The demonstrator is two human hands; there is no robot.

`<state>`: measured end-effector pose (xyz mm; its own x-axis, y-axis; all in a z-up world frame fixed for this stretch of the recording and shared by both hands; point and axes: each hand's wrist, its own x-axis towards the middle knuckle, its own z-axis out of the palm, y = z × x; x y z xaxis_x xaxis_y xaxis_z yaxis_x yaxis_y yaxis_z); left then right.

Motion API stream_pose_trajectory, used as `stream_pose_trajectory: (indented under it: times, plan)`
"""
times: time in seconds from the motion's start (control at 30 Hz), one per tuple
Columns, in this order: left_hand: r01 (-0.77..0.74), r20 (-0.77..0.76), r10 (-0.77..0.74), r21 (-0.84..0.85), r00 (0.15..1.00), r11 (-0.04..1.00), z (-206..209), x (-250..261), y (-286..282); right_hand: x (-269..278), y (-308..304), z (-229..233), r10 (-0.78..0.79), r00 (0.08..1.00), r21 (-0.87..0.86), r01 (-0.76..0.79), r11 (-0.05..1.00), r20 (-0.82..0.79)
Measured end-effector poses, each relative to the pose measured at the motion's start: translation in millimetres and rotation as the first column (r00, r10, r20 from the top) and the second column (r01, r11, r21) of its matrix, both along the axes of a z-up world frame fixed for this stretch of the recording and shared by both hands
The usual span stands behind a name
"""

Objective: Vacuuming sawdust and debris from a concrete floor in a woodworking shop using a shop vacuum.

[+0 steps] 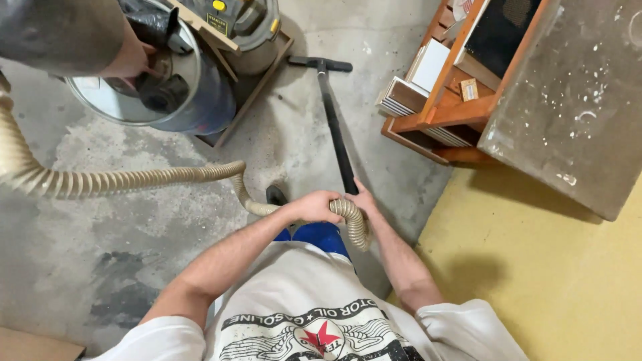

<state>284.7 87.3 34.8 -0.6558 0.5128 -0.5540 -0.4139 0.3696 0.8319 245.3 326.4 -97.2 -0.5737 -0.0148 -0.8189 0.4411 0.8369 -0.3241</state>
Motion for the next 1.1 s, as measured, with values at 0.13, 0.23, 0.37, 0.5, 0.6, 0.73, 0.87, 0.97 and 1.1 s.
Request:
stream_pose_trajectory:
  times: [0.13,0.23,0.37,0.5,0.6,0.73,0.87,0.97,1.1]
  plan:
    - [-0.076,0.046,0.075,0.01,0.996,0.997,19.4,35.7,8.3,42.1,-31.7,30.8,-0.065,0.996,-0.131,0.072,0.989,0.061]
    - [-0.1,0.011,0.101,-0.051,0.995,0.994,27.2,66.6,8.7,75.1,-12.7,-17.6,-0.114,0.992,-0.155,0.122,0.98,0.057]
    - [-0.005,-0.016,0.002,-0.173,1.0,0.985,30.7,124.3,37.1,123.0,30.1,-29.1,0.091,0.995,-0.078,-0.087,0.993,0.045]
    - [0.056,-0.003,-0.059,-0.232,0.998,0.971,8.2,181.7,70.5,184.2,54.5,19.7,0.196,0.978,-0.062,-0.192,0.979,0.065]
    - [0.164,-0.021,-0.171,-0.195,0.985,0.967,22.5,211.5,93.5,223.1,81.6,49.6,0.204,0.975,-0.051,-0.201,0.978,0.082]
    - [0.296,-0.02,-0.302,-0.135,0.953,0.946,60.6,243.9,123.6,288.5,128.5,85.4,0.164,0.981,-0.046,-0.16,0.986,0.102]
    - [0.4,-0.037,-0.405,-0.093,0.914,0.912,40.3,272.7,146.4,341.5,148.6,98.7,0.023,0.99,0.002,-0.023,1.0,0.137]
    - [0.378,-0.042,-0.384,-0.102,0.922,0.92,48.9,270.0,126.3,333.2,140.0,62.8,-0.037,0.998,0.03,0.035,0.999,0.057]
    - [0.097,-0.053,-0.108,-0.186,0.993,0.978,30.1,259.3,70.0,268.1,97.9,4.5,-0.119,0.988,-0.01,0.119,0.993,-0.096]
